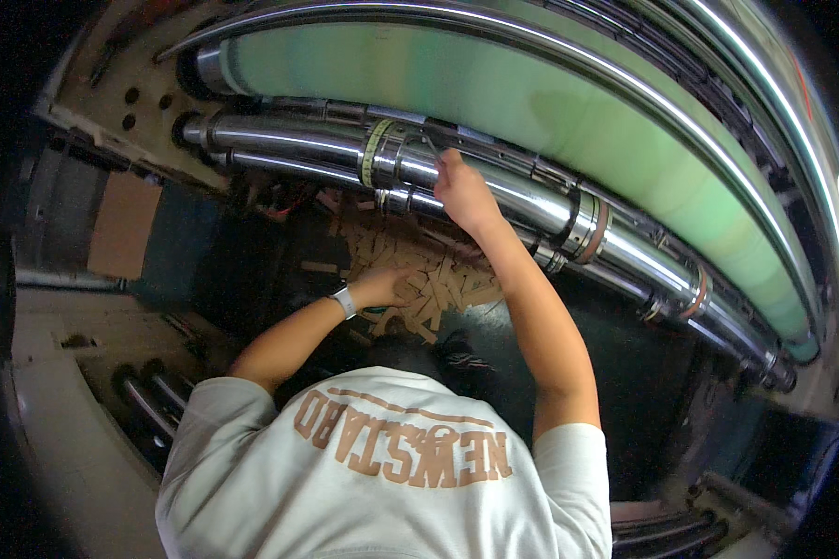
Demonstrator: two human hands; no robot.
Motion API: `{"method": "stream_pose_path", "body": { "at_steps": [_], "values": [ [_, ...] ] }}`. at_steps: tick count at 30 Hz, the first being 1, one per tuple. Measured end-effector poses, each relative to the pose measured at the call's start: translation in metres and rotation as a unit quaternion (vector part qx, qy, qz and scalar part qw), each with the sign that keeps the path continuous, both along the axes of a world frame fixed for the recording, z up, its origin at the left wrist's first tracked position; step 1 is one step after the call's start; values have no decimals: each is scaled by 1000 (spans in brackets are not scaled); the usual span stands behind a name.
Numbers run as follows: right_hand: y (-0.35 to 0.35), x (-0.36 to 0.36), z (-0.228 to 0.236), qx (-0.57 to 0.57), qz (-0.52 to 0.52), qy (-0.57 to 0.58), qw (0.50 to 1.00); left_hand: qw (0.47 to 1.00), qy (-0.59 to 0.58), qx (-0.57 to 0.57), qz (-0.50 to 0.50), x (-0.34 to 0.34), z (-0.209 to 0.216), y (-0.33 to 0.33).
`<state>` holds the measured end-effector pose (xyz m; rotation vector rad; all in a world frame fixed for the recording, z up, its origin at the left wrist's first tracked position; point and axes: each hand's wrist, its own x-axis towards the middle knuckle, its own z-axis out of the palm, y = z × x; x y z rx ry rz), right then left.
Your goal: The person measures the length of several parallel metal pipes using a tape measure. They extend the tape measure along the pipes, mark points with a pen, and adjust the tape measure repeatedly to take multiple measurements.
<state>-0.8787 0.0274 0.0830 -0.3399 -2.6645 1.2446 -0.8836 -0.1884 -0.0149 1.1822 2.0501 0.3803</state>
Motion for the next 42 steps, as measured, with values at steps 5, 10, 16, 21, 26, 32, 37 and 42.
{"method": "stream_pose_path", "body": {
  "at_steps": [5,10,16,21,26,32,37,42],
  "values": [
    [3,-60,-11,143,9,82,986,995,7,-2,104,10,-17,-45],
    [-10,-81,-9,161,24,3,987,988,-15,-73,137,9,9,-83],
    [-12,-83,1,195,23,-50,979,995,-14,-53,87,-41,-20,-92],
    [-21,-94,6,344,63,-96,932,999,13,-47,1,-104,-36,-95],
    [-39,-105,-15,324,-62,-162,930,998,-37,11,-42,-165,-71,-122],
    [-62,-118,13,594,261,-364,668,995,-24,72,-59,-194,-128,-144],
    [-69,-99,26,397,-170,-294,853,993,-53,58,-83,-195,-115,-111],
    [-71,-104,24,411,-173,-246,861,990,-73,65,-106,-195,-103,-89]
  ]
}}
